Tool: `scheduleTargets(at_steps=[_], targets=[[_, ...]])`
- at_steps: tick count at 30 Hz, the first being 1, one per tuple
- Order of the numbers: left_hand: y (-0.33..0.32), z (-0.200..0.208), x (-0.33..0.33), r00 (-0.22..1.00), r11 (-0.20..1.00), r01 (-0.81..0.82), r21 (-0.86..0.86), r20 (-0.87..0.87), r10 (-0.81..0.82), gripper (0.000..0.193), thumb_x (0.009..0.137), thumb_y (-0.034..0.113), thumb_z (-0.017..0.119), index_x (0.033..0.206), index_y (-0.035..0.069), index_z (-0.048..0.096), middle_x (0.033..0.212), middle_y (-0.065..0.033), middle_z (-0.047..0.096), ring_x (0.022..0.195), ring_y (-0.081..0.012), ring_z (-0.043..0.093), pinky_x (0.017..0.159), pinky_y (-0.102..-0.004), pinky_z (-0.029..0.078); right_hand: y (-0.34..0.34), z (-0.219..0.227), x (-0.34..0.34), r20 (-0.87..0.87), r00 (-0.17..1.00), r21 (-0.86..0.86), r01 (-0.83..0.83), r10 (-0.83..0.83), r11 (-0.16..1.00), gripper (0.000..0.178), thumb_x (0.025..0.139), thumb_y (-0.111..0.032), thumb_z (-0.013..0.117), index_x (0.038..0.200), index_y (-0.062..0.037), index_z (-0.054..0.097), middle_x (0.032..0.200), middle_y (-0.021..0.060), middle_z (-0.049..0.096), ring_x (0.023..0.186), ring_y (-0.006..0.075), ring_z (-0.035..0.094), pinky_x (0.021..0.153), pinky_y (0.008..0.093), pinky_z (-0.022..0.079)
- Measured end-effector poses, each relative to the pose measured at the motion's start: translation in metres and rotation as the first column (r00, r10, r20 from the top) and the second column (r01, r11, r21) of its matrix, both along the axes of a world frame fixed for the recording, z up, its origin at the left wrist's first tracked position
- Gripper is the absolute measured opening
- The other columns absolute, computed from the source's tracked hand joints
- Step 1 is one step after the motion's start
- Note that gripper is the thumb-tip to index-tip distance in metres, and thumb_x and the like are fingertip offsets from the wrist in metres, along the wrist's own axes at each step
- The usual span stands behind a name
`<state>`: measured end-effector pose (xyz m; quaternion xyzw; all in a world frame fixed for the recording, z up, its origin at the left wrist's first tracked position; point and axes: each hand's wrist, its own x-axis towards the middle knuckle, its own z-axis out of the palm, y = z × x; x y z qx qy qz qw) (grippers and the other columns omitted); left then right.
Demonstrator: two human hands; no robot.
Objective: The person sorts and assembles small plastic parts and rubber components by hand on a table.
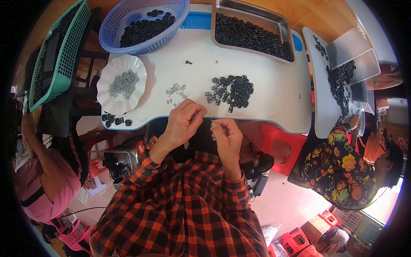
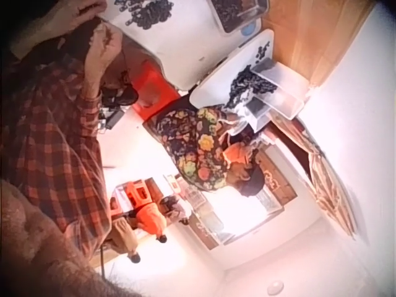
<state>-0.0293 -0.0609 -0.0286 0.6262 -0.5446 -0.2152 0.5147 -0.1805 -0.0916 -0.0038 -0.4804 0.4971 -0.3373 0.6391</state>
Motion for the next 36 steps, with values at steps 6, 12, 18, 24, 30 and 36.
scheduleTargets(at_steps=[6,12,18,24,30,36], targets=[[-0.025,-0.002,-0.002,0.921,0.998,-0.030,0.051,0.390,0.008,0.017,0.079,0.008,0.065,0.095,0.004,0.061,0.085,-0.0102,0.055,0.073,-0.0296,0.060,0.058,-0.0383,0.050,-0.002,-0.012,-0.007,-0.038,0.999,-0.100,-0.004,0.000,0.995,0.005,0.087,-0.006,0.062,0.088,-0.0014,0.059,0.072,-0.0035,0.056,0.061,0.0016,0.045,0.054,0.0166,0.036],[-0.035,-0.002,-0.008,0.881,0.987,-0.060,0.148,0.473,-0.017,0.018,0.079,0.012,0.066,0.093,0.005,0.058,0.084,-0.0099,0.052,0.079,-0.0298,0.059,0.061,-0.0398,0.050,-0.004,-0.018,-0.011,-0.117,0.993,-0.183,-0.047,0.026,0.982,0.007,0.087,-0.008,0.061,0.087,-0.0013,0.060,0.075,-0.0014,0.058,0.062,0.0033,0.047,0.055,0.0174,0.038],[-0.031,-0.006,-0.008,0.892,0.994,-0.023,0.110,0.452,-0.029,0.016,0.079,0.010,0.065,0.092,0.005,0.058,0.085,-0.0099,0.053,0.080,-0.0302,0.059,0.061,-0.0396,0.050,-0.007,-0.024,-0.012,-0.088,0.996,-0.183,0.009,-0.025,0.983,0.006,0.087,-0.006,0.063,0.087,-0.0005,0.060,0.071,-0.0060,0.053,0.062,0.0003,0.041,0.053,0.0161,0.032],[-0.035,0.001,-0.012,0.918,0.998,0.012,0.064,0.395,-0.036,0.013,0.078,0.011,0.066,0.088,0.005,0.061,0.084,-0.0098,0.054,0.079,-0.0293,0.059,0.061,-0.0389,0.050,-0.007,-0.026,-0.014,-0.074,0.997,-0.184,-0.005,-0.009,0.983,0.004,0.088,-0.005,0.060,0.087,-0.0016,0.059,0.073,-0.0026,0.055,0.060,0.0021,0.044,0.053,0.0161,0.034],[-0.045,0.003,-0.018,0.890,0.993,0.036,0.114,0.447,-0.084,0.016,0.076,0.014,0.069,0.086,0.005,0.061,0.084,-0.0093,0.052,0.081,-0.0280,0.058,0.060,-0.0386,0.050,-0.007,-0.032,-0.017,-0.007,1.000,-0.161,0.029,-0.031,0.986,0.006,0.087,-0.006,0.062,0.087,-0.0010,0.059,0.072,-0.0054,0.053,0.062,0.0011,0.042,0.054,0.0166,0.034],[-0.046,-0.005,-0.022,0.836,0.993,0.031,0.113,0.542,-0.087,0.014,0.076,0.014,0.068,0.084,0.004,0.060,0.083,-0.0091,0.051,0.081,-0.0279,0.057,0.058,-0.0382,0.050,-0.009,-0.032,-0.021,0.032,0.999,-0.129,0.044,-0.041,0.991,0.007,0.088,-0.007,0.062,0.088,-0.0007,0.059,0.073,-0.0046,0.054,0.062,0.0018,0.044,0.055,0.0169,0.036]])
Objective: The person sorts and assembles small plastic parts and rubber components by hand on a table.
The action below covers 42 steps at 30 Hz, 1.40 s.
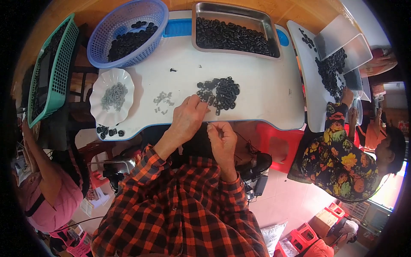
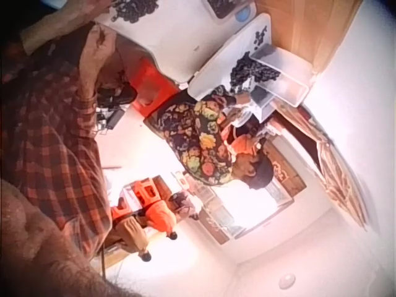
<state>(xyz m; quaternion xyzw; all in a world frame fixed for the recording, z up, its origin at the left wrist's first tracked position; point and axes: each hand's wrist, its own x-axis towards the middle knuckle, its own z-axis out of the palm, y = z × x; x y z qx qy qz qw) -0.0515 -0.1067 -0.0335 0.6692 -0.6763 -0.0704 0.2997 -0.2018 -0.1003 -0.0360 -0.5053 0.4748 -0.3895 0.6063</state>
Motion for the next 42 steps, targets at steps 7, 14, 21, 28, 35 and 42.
scheduleTargets(at_steps=[7,14,21,28,35,42], targets=[[0.014,0.002,0.009,0.939,0.975,-0.005,-0.222,-0.336,-0.072,0.011,0.078,-0.001,0.064,0.089,0.001,0.062,0.085,-0.0109,0.056,0.071,-0.0266,0.060,0.057,-0.0334,0.050,-0.003,0.012,0.005,0.001,0.999,0.017,0.038,-0.038,0.999,0.009,0.088,-0.010,0.061,0.089,-0.0007,0.059,0.074,-0.0009,0.058,0.063,0.0031,0.048,0.056,0.0178,0.040],[0.042,0.011,0.016,0.596,0.976,0.193,-0.099,-0.778,-0.197,0.014,0.085,-0.002,0.060,0.098,-0.002,0.064,0.086,-0.0082,0.060,0.069,-0.0111,0.061,0.057,-0.0227,0.049,-0.001,0.016,0.010,0.120,0.989,0.153,-0.108,0.090,0.982,0.012,0.089,-0.013,0.059,0.088,-0.0007,0.060,0.075,0.0010,0.060,0.062,0.0046,0.050,0.055,0.0185,0.040],[0.050,0.001,0.016,0.285,0.973,0.220,0.065,-0.959,0.000,0.009,0.089,0.005,0.060,0.094,-0.002,0.063,0.078,-0.0038,0.062,0.063,-0.0069,0.060,0.052,-0.0206,0.053,-0.004,0.021,0.011,0.226,0.967,0.288,-0.185,0.122,0.940,0.013,0.089,-0.013,0.058,0.086,-0.0010,0.060,0.072,0.0009,0.059,0.059,0.0048,0.048,0.053,0.0182,0.037],[0.055,-0.003,0.018,0.114,0.974,0.174,0.142,-0.986,0.123,0.013,0.092,0.008,0.057,0.097,-0.003,0.060,0.079,-0.0050,0.062,0.063,-0.0075,0.060,0.052,-0.0213,0.053,-0.014,0.030,0.022,-0.274,0.960,-0.191,-0.001,-0.052,0.982,0.006,0.086,-0.006,0.062,0.089,-0.0003,0.061,0.075,0.0029,0.059,0.064,0.0075,0.053,0.052,0.0234,0.040],[0.059,-0.009,0.032,-0.274,0.985,0.161,0.067,-0.955,0.110,0.017,0.092,0.010,0.057,0.101,-0.005,0.059,0.084,-0.0089,0.063,0.063,-0.0105,0.061,0.052,-0.0224,0.054,-0.029,0.010,0.037,-0.597,0.789,-0.487,-0.211,-0.147,0.847,0.016,0.080,-0.008,0.067,0.095,-0.0051,0.065,0.083,0.0106,0.057,0.067,0.0234,0.060,0.059,0.0345,0.047],[0.064,-0.009,0.038,-0.487,0.985,0.160,-0.058,-0.873,0.027,0.015,0.093,0.008,0.056,0.101,-0.005,0.059,0.085,-0.0096,0.064,0.063,-0.0114,0.061,0.052,-0.0226,0.054,-0.031,0.010,0.043,-0.683,0.709,-0.478,-0.254,-0.174,0.841,0.012,0.080,-0.009,0.067,0.090,-0.0034,0.062,0.083,0.0123,0.056,0.071,0.0288,0.060,0.063,0.0382,0.047]])
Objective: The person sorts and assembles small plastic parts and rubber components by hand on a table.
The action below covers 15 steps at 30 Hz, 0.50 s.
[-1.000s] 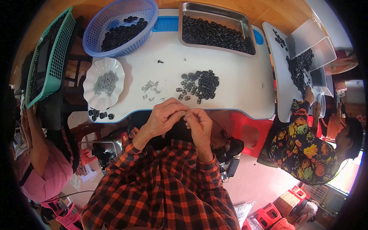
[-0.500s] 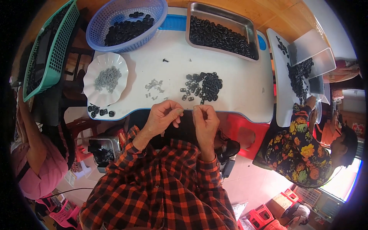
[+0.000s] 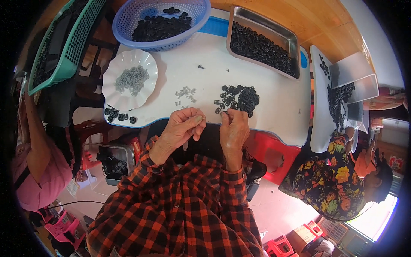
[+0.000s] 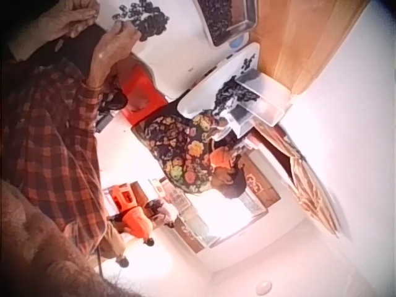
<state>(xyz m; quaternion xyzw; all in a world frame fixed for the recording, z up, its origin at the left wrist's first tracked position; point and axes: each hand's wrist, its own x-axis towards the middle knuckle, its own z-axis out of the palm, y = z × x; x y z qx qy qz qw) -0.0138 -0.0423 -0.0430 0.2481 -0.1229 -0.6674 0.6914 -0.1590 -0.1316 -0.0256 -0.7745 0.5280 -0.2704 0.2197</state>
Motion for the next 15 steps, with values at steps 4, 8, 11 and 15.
scheduleTargets(at_steps=[4,8,11,15], targets=[[0.002,0.003,0.002,1.000,1.000,0.000,-0.011,-0.005,0.000,0.016,0.093,0.009,0.055,0.101,-0.004,0.059,0.084,-0.0094,0.064,0.064,-0.0113,0.061,0.053,-0.0230,0.054,0.002,0.000,0.004,-0.012,0.999,-0.132,-0.042,0.041,0.990,0.010,0.081,-0.007,0.065,0.086,-0.0012,0.058,0.084,0.0131,0.056,0.070,0.0306,0.059,0.063,0.0391,0.047],[0.004,0.007,0.002,0.998,0.999,-0.042,0.024,0.052,0.041,0.012,0.092,0.009,0.057,0.096,-0.002,0.060,0.081,-0.0079,0.063,0.060,-0.0100,0.058,0.049,-0.0221,0.050,0.011,0.000,0.004,0.011,0.996,-0.197,-0.087,0.091,0.976,0.008,0.083,-0.004,0.063,0.087,-0.0005,0.058,0.083,0.0120,0.058,0.068,0.0259,0.059,0.063,0.0358,0.047],[0.006,0.008,0.004,0.996,0.999,-0.049,0.017,0.076,0.048,0.012,0.092,0.009,0.057,0.096,-0.002,0.059,0.081,-0.0073,0.063,0.060,-0.0097,0.058,0.049,-0.0221,0.049,0.022,0.010,0.005,0.283,0.959,0.134,-0.052,0.012,0.990,0.007,0.085,-0.003,0.062,0.091,0.0002,0.058,0.081,0.0082,0.060,0.070,0.0159,0.058,0.065,0.0294,0.047],[0.006,0.007,0.003,0.982,0.996,-0.079,0.041,0.176,0.070,0.013,0.093,0.010,0.056,0.099,-0.001,0.058,0.082,-0.0062,0.062,0.061,-0.0095,0.057,0.050,-0.0222,0.048,0.033,0.028,0.012,0.522,0.853,0.350,-0.234,0.019,0.907,0.008,0.087,-0.001,0.060,0.095,0.0003,0.059,0.083,0.0024,0.061,0.076,0.0066,0.054,0.069,0.0218,0.046]])
